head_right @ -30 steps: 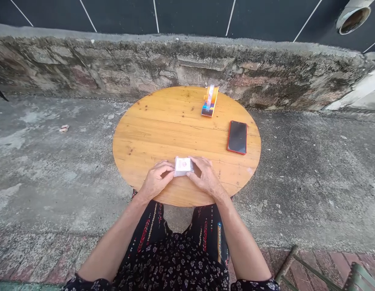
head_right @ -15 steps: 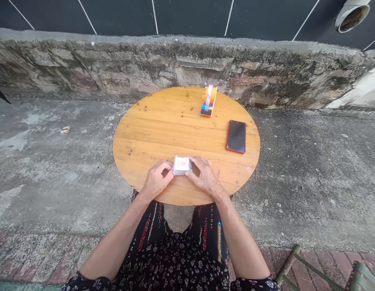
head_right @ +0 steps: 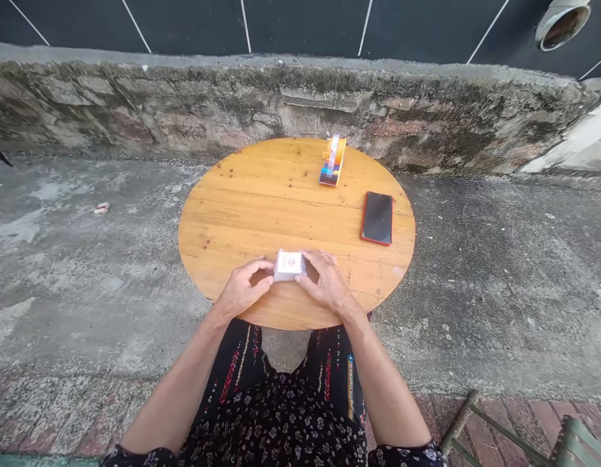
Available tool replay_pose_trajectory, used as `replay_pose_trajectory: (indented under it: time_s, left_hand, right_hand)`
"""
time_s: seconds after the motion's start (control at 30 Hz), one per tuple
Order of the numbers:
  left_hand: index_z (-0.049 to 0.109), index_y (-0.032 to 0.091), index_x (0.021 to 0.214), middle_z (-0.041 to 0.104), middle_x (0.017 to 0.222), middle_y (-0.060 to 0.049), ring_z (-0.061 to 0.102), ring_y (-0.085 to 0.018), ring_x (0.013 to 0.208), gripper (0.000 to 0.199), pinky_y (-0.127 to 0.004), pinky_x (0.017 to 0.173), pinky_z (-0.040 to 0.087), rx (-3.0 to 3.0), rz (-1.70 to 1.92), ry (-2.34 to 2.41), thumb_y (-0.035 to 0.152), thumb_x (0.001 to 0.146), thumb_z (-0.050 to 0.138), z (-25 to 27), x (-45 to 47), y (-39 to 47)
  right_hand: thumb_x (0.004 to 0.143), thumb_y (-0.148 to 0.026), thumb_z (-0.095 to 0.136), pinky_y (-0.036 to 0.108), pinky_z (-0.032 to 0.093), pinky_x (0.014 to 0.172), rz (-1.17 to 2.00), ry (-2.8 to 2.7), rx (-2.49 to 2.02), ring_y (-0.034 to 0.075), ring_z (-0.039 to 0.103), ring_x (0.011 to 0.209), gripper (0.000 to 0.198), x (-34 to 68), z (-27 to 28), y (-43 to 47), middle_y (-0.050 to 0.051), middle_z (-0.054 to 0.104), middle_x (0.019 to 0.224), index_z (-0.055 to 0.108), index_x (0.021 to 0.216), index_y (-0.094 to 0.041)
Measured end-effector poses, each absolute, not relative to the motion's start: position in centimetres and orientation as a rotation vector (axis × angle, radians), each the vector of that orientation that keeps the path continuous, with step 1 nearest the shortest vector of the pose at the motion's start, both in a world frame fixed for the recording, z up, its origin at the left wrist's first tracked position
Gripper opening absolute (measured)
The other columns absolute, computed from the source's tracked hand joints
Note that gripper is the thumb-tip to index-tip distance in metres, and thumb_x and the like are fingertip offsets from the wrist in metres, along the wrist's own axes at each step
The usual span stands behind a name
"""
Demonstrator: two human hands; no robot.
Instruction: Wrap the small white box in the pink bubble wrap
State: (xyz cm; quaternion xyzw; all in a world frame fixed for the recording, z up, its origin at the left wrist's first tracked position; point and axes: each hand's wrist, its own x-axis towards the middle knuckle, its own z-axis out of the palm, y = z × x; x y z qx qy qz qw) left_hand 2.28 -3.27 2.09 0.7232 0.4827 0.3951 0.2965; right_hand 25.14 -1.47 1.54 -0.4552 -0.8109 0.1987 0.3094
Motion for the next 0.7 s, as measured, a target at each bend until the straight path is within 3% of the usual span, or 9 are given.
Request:
replay_pose_trajectory:
  time_s: [0.33, 0.5, 0.7]
  left_hand:
    - [0.062, 0.020, 0.081, 0.066, 0.082, -0.002, 0.062, -0.018, 0.081, 0.004, -0.033, 0.079, 0.050, 1.919, 1.058, 1.302, 0.022, 0.083, 0.060, 1.7, 2.7, -2.7]
    - [0.061, 0.021, 0.078, 0.067, 0.079, -0.001, 0.063, -0.020, 0.086, 0.006, -0.036, 0.087, 0.049, 1.940, 1.125, 1.337, 0.022, 0.083, 0.059, 1.1, 3.0, -2.6]
    - [0.058, 0.021, 0.076, 0.065, 0.079, -0.001, 0.063, -0.020, 0.085, 0.007, -0.035, 0.086, 0.050, 1.938, 1.169, 1.435, 0.017, 0.081, 0.058, 0.6, 3.4, -2.6]
  right_hand:
    - [0.088, -0.040, 0.058, 0.055, 0.035, 0.109, 0.531, -2.138, -1.191, 0.029, 0.055, 0.123, 0.051, 25.1, 1.6, -1.5, 0.009, 0.060, 0.133, 0.050, 0.136, -0.025]
    - [0.088, -0.041, 0.057, 0.057, 0.034, 0.110, 0.522, -2.137, -1.200, 0.030, 0.054, 0.124, 0.052, 25.1, 1.5, -1.4, 0.010, 0.060, 0.133, 0.049, 0.136, -0.025]
    - [0.087, -0.040, 0.060, 0.055, 0.036, 0.109, 0.517, -2.127, -1.204, 0.029, 0.055, 0.123, 0.050, 25.0, 1.4, -1.4, 0.011, 0.061, 0.132, 0.052, 0.133, -0.023]
